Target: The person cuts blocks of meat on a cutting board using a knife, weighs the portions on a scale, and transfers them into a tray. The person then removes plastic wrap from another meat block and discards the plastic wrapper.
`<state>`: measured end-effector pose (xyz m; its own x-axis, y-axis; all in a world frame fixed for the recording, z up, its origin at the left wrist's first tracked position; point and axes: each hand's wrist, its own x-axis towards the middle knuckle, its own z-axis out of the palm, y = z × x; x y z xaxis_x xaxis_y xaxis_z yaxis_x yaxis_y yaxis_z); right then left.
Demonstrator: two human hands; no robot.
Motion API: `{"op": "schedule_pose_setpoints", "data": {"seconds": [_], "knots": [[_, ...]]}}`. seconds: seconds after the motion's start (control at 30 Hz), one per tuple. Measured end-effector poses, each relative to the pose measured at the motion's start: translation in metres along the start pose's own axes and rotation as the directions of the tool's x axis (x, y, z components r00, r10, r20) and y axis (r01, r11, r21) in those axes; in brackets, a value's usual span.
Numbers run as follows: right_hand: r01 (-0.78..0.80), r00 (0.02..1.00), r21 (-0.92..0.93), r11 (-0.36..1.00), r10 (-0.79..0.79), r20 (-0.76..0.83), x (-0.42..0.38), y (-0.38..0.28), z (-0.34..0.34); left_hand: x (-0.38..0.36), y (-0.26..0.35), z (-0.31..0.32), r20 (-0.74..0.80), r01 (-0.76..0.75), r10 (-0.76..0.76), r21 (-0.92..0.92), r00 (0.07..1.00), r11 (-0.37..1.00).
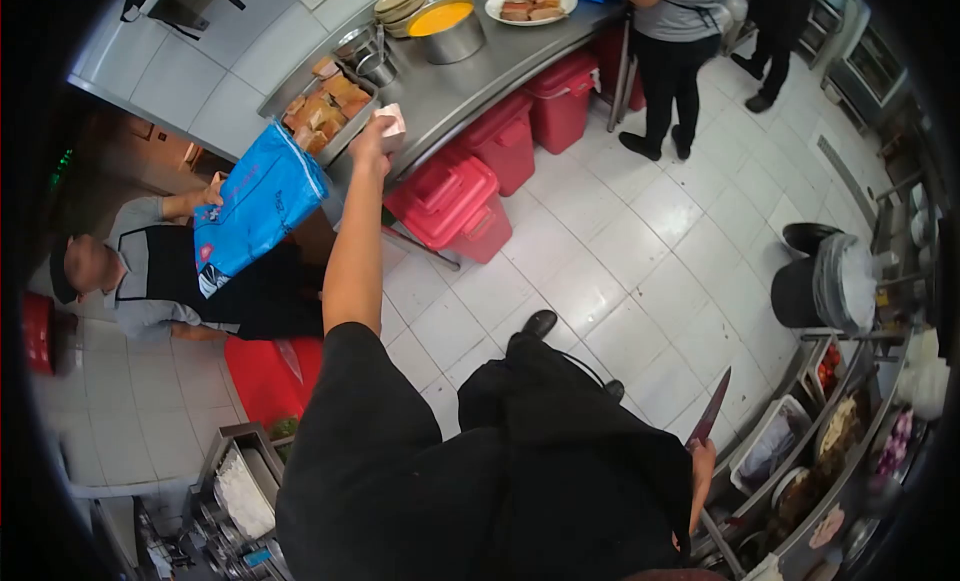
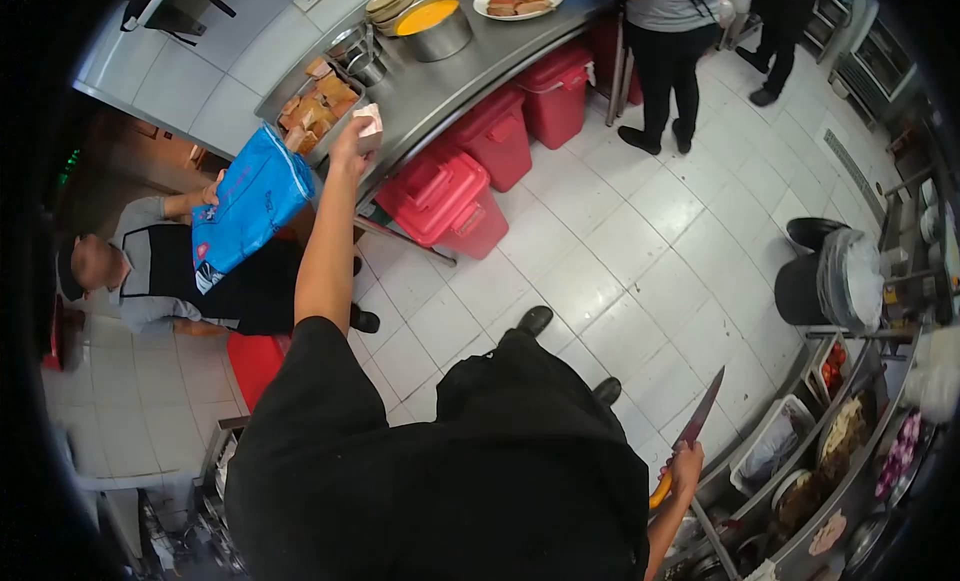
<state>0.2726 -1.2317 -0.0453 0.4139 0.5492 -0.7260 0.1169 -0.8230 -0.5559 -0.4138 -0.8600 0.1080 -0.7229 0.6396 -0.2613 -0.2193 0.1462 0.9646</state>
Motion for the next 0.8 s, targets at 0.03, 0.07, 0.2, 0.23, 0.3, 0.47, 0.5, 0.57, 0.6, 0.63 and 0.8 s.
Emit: {"op": "schedule_pose_setpoints", "data": {"seconds": [0.03,0.07,0.2,0.23,0.3,0.47,0.5,0.57,0.6,0.63,0.8], "knots": [[-0.002,1.0,-0.008,1.0,0.002,0.008,0.002,-0.003,0.011,0.038,0.0,-0.011,0.0,-0.01,0.01,-0.003,1.0,1.0],[-0.028,1.0,-0.002,1.0,0.028,0.006,-0.005,-0.012,0.028,0.06,0.013,-0.012,-0.003,-0.012,0.012,0.004,1.0,1.0],[-0.078,0.997,0.016,0.997,0.078,0.029,-0.006,-0.027,0.086,0.162,0.024,-0.031,-0.046,-0.111,0.113,0.051,0.992,0.993],[-0.071,0.997,0.059,0.996,0.068,0.046,-0.006,-0.024,0.099,0.198,0.022,-0.041,-0.015,-0.125,0.126,0.066,0.992,0.99],[-0.163,0.984,0.072,0.984,0.157,0.083,-0.027,-0.047,0.117,0.238,0.019,-0.053,-0.106,-0.102,0.123,0.184,0.987,0.978],[-0.199,0.978,0.063,0.978,0.195,0.075,-0.001,0.005,0.133,0.266,0.069,-0.064,-0.088,-0.212,0.42,0.759,0.903,0.615],[-0.204,0.977,0.065,0.977,0.2,0.073,0.001,0.007,0.135,0.287,0.072,-0.065,-0.031,-0.265,0.507,0.825,0.861,0.5],[-0.206,0.978,0.056,0.977,0.204,0.032,-0.012,-0.01,0.133,0.29,0.098,-0.056,-0.01,-0.302,0.601,0.858,0.799,0.416],[-0.207,0.978,0.049,0.977,0.207,0.005,-0.027,-0.032,0.136,0.29,0.105,-0.057,0.019,-0.329,0.694,0.89,0.72,0.316],[-0.206,0.978,0.042,0.978,0.207,-0.019,-0.041,-0.054,0.138,0.293,0.099,-0.061,0.016,-0.319,0.688,0.894,0.725,0.314],[-0.228,0.973,0.14,0.964,0.231,-0.005,-0.048,-0.046,0.136,0.25,0.042,-0.033,0.123,-0.426,0.673,0.851,0.729,0.307]]}}
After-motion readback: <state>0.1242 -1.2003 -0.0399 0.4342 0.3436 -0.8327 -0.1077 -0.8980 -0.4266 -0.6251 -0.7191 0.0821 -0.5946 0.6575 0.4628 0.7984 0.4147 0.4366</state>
